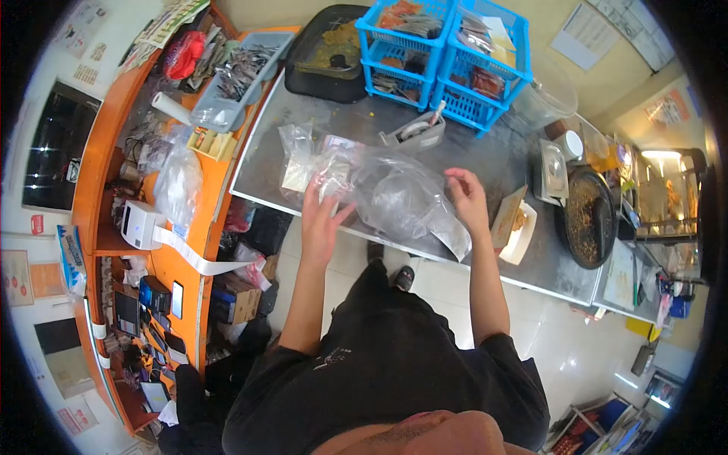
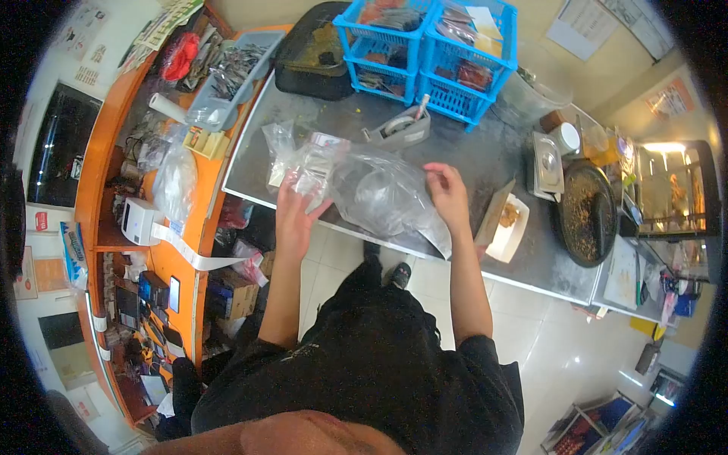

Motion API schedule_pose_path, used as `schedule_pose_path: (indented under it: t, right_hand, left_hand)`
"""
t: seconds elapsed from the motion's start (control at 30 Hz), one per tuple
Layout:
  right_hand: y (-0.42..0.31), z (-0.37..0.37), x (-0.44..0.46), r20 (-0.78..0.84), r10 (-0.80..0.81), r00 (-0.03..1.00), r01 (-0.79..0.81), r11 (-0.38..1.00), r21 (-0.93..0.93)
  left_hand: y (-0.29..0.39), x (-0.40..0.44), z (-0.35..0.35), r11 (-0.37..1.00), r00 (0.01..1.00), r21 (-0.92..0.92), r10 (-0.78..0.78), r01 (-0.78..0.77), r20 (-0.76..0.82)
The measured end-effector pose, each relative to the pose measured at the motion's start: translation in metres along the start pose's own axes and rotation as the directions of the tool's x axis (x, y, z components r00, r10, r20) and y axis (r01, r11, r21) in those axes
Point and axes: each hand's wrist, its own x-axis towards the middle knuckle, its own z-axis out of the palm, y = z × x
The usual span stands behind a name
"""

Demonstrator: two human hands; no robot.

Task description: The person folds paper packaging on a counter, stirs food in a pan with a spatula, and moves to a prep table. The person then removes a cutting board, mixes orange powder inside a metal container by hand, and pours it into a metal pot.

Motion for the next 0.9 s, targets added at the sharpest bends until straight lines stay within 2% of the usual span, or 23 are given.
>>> schedule_pose_path:
  t: [0.07, 0.1, 0.17, 0.2, 0.23, 0.3, 0.33, 0.43, 0.53, 0.63, 0.67, 0.77, 0.8, 0.9]
  right_hand:
    - [-0.014, 0.031, 0.008, 0.015, -0.186, 0.982, 0.187, 0.979, -0.085]
    - [-0.024, -0.007, 0.002, 0.060, -0.155, 0.986, 0.165, 0.961, -0.224]
    - [-0.028, 0.020, 0.010, 0.095, -0.207, 0.974, 0.225, 0.939, -0.259]
    - [-0.022, 0.030, 0.017, 0.111, -0.191, 0.975, 0.210, 0.957, -0.198]
    - [-0.029, 0.028, 0.018, 0.132, -0.133, 0.982, 0.158, 0.966, -0.203]
    - [-0.042, 0.023, 0.018, 0.154, -0.014, 0.988, 0.047, 0.976, -0.212]
    - [-0.038, 0.020, 0.021, 0.186, 0.003, 0.982, 0.046, 0.966, -0.255]
    - [-0.033, 0.013, 0.023, 0.211, 0.008, 0.978, 0.063, 0.941, -0.331]
    - [-0.016, 0.003, 0.027, -0.160, -0.174, 0.972, 0.069, 0.859, -0.508]
    - [-0.047, -0.006, 0.016, -0.387, -0.263, 0.884, 0.014, 0.842, -0.540]
    - [-0.065, 0.000, 0.010, -0.434, -0.239, 0.869, -0.010, 0.868, -0.497]
    - [-0.061, 0.000, -0.011, -0.285, -0.278, 0.917, 0.109, 0.863, -0.494]
    - [-0.072, 0.008, -0.017, -0.292, -0.332, 0.897, 0.146, 0.846, -0.512]
    - [-0.057, 0.020, -0.045, -0.338, -0.167, 0.926, 0.028, 0.924, -0.381]
  left_hand:
    - [-0.004, -0.001, -0.020, 0.995, 0.997, 0.051, 0.083, -0.083, 0.003]
    - [-0.046, -0.004, -0.002, 0.979, 0.995, 0.182, 0.096, -0.094, -0.001]
    - [-0.061, 0.009, -0.029, 0.747, 0.972, 0.627, 0.218, -0.220, 0.081]
    - [-0.074, 0.019, -0.042, 0.861, 0.977, 0.461, 0.179, -0.215, 0.120]
    - [-0.079, 0.023, -0.042, 0.737, 0.959, 0.615, 0.187, -0.279, 0.211]
    - [-0.091, 0.036, -0.040, 0.399, 0.909, 0.818, 0.138, -0.415, 0.393]
    - [-0.109, 0.047, -0.038, 0.540, 0.909, 0.750, 0.073, -0.382, 0.410]
    - [-0.164, 0.069, -0.027, 0.630, 0.816, 0.694, -0.161, -0.348, 0.555]
    - [-0.168, 0.090, 0.016, 0.381, 0.766, 0.825, -0.342, -0.417, 0.544]
    - [-0.207, 0.119, 0.037, 0.288, 0.738, 0.861, -0.444, -0.419, 0.507]
    - [-0.222, 0.121, 0.032, 0.322, 0.735, 0.843, -0.416, -0.431, 0.535]
    - [-0.236, 0.128, 0.034, 0.434, 0.733, 0.758, -0.268, -0.487, 0.625]
    - [-0.222, 0.120, 0.035, 0.477, 0.729, 0.713, -0.196, -0.513, 0.656]
    - [-0.156, 0.098, 0.041, 0.628, 0.713, 0.625, -0.153, -0.465, 0.684]
